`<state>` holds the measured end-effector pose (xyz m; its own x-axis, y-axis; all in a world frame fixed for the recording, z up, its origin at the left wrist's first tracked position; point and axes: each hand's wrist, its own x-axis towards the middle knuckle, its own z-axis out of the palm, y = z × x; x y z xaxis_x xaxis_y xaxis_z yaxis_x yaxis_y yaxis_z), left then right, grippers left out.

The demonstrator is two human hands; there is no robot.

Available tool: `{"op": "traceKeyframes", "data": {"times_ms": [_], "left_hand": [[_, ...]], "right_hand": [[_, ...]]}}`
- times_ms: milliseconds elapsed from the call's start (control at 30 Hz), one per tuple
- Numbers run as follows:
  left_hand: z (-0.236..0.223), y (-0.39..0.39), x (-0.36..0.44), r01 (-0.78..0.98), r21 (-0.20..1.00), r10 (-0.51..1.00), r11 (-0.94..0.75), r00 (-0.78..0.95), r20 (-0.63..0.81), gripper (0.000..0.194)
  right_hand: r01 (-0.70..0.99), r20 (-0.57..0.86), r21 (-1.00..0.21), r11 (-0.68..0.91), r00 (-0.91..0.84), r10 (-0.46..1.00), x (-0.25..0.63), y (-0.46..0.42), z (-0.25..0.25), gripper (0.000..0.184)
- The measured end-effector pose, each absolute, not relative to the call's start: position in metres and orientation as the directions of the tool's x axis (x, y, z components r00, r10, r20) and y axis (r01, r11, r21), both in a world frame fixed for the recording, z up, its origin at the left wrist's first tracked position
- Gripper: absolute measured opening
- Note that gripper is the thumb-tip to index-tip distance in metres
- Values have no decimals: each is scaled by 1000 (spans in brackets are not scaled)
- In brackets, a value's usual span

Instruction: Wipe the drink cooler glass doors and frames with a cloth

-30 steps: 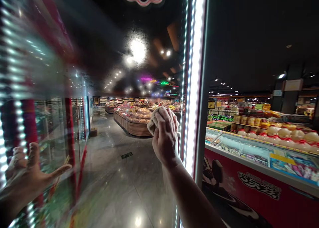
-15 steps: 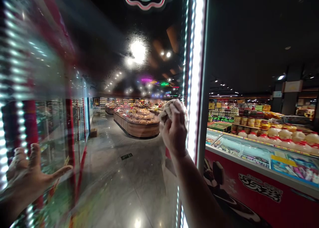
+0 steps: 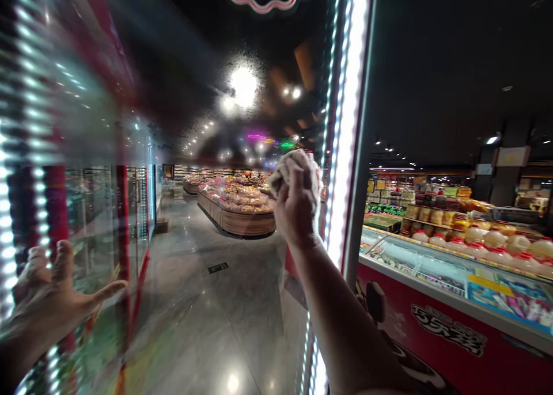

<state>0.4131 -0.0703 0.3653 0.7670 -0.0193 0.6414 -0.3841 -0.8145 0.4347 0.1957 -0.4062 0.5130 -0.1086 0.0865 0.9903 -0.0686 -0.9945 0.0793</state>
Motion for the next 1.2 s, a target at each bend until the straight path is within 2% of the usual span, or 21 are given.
{"op": "traceKeyframes", "data": {"times_ms": [67, 133, 267, 333, 500, 667, 833, 1033, 1200], "left_hand": [[366, -70, 410, -432, 451, -5, -781, 727, 687, 132], [365, -71, 409, -443, 468, 4, -765, 723, 691, 130], [363, -73, 409, -435, 486, 9, -758, 739, 674, 129], [363, -73, 410, -436, 488, 7, -756, 740, 673, 130], [361, -73, 411, -429, 484, 12, -763, 739, 674, 127], [362, -74, 411, -446, 487, 13, -751, 727, 686, 130], [359, -72, 413, -432, 498, 22, -752, 739, 674, 127], [357, -70, 416, -436, 483, 16, -759, 730, 684, 125], [358, -72, 412, -445, 485, 16, -753, 724, 690, 122]], "right_hand": [[-48, 984, 177, -983, 9, 177, 199, -400, 510, 54], [-43, 976, 213, -976, 57, 210, 199, -398, 505, 54], [-81, 992, 95, -992, -79, 101, 193, -405, 508, 56], [-79, 993, 93, -993, -70, 98, 194, -404, 510, 56], [-58, 954, 270, -961, 148, 259, 200, -397, 505, 48], [-99, 986, 164, -981, -23, 167, 208, -392, 521, 49], [-34, 940, 307, -951, 165, 298, 219, -375, 519, 45], [-43, 986, 168, -985, 16, 168, 225, -374, 520, 50], [-41, 964, 221, -974, 159, 212, 225, -370, 509, 52]]}}
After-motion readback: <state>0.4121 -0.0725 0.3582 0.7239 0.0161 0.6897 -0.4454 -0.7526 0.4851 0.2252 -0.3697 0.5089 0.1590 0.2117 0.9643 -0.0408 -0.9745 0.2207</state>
